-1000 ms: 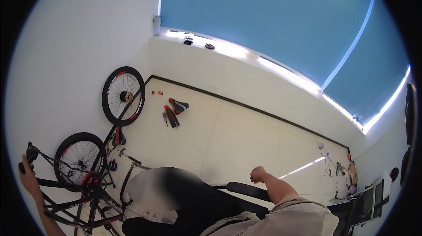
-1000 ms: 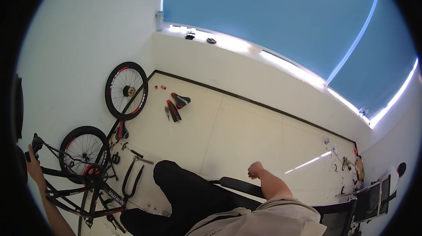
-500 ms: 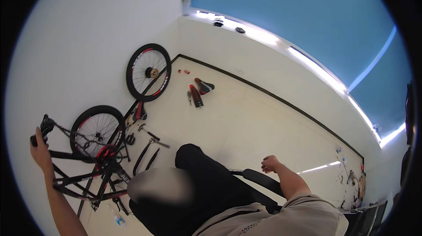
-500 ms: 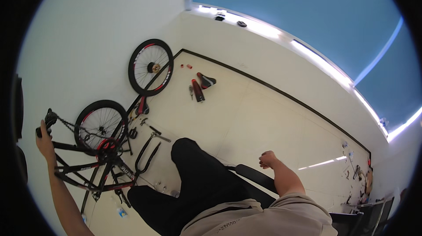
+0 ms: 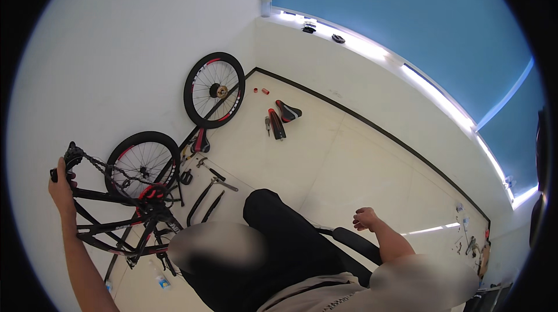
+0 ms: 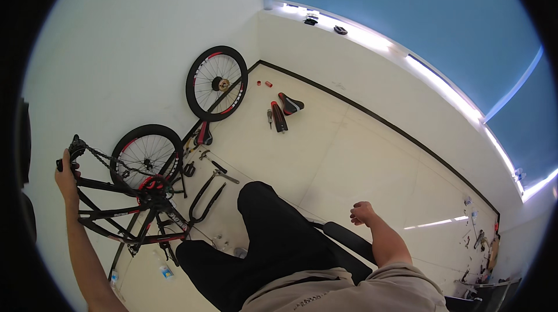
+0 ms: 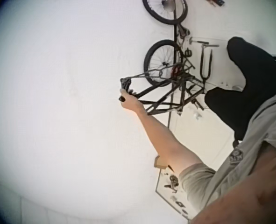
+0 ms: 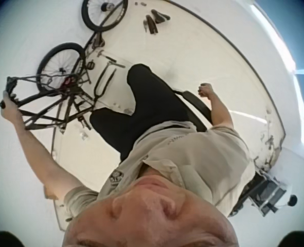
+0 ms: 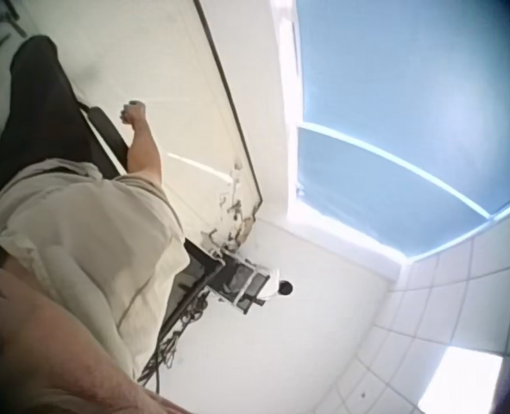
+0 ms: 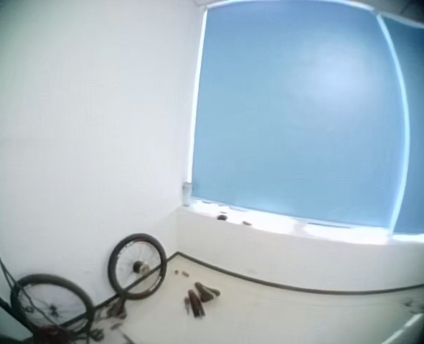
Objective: The person is assembling a bicycle by attaching the chain to the rear derailleur and crankset. They manipulate the chain with their hands to route it through the gears and then rotate the crank arm to test the movement.
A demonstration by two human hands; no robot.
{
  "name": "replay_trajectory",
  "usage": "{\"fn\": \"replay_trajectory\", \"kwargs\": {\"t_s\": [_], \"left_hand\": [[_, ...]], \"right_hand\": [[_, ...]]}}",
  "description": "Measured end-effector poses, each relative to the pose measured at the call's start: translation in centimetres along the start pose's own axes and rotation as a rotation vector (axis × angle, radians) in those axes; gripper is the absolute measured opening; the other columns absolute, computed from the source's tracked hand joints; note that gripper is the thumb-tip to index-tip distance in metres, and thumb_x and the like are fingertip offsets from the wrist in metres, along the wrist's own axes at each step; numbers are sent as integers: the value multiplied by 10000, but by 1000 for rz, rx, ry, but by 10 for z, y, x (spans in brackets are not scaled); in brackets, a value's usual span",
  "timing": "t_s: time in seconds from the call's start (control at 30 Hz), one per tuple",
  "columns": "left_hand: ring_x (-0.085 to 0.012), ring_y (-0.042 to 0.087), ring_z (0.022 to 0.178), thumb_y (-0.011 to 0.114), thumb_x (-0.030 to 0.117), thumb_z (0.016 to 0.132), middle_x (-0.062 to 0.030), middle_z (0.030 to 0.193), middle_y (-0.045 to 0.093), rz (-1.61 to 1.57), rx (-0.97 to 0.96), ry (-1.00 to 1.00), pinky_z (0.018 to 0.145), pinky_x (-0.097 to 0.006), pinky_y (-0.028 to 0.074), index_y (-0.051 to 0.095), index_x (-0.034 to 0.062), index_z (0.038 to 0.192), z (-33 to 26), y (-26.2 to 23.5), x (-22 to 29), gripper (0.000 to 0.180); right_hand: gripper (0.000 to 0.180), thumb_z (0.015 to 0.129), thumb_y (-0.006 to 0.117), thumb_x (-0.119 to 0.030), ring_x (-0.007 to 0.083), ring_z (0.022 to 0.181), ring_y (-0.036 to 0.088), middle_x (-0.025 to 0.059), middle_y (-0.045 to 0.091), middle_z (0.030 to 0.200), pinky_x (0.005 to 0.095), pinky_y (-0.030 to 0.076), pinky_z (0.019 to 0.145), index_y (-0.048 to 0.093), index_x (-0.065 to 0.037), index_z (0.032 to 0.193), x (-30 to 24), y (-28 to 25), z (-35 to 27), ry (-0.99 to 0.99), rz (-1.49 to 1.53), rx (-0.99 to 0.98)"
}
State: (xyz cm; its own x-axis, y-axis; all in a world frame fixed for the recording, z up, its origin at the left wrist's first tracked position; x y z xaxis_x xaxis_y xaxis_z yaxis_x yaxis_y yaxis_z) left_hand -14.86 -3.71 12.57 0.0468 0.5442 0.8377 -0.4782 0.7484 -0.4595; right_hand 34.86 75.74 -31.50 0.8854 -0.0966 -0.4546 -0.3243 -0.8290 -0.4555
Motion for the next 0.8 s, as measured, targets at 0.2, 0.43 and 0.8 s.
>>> {"fn": "replay_trajectory", "kwargs": {"t_s": [0.2,0.43,0.8], "left_hand": [[-91,504,558,634,503,908,-18,671,584,-4,126,57,541,-252,414,667,38,849,13,-7,-15,471],[-92,510,554,641,497,908,-22,673,602,-16,138,85,538,-250,417,660,32,819,7,-4,-10,474],[-146,589,820,662,475,904,-53,885,678,24,191,150,797,-290,465,703,-10,964,9,-10,-8,490]], "right_hand": [[443,915,598,-93,255,727,710,180,700,966,387,605,627,514,21,1334,6,-3,-1,21,30,16],[462,889,595,-67,249,668,700,168,698,919,369,591,570,510,32,1332,7,-2,2,22,41,13],[448,895,595,-58,236,652,688,157,689,870,382,584,573,504,25,1326,13,-5,9,29,25,7]]}}
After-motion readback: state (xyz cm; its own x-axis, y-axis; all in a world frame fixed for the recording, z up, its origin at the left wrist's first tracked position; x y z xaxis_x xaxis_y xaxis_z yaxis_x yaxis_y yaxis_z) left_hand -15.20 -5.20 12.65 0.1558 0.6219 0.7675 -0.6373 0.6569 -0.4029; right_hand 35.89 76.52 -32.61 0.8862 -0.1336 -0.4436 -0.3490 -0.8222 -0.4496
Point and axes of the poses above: each hand's wrist, its own z-axis towards the middle knuckle, its own y-axis out of the palm, x = y × z, the point moved 10 cm from there along z, towards the middle knuckle
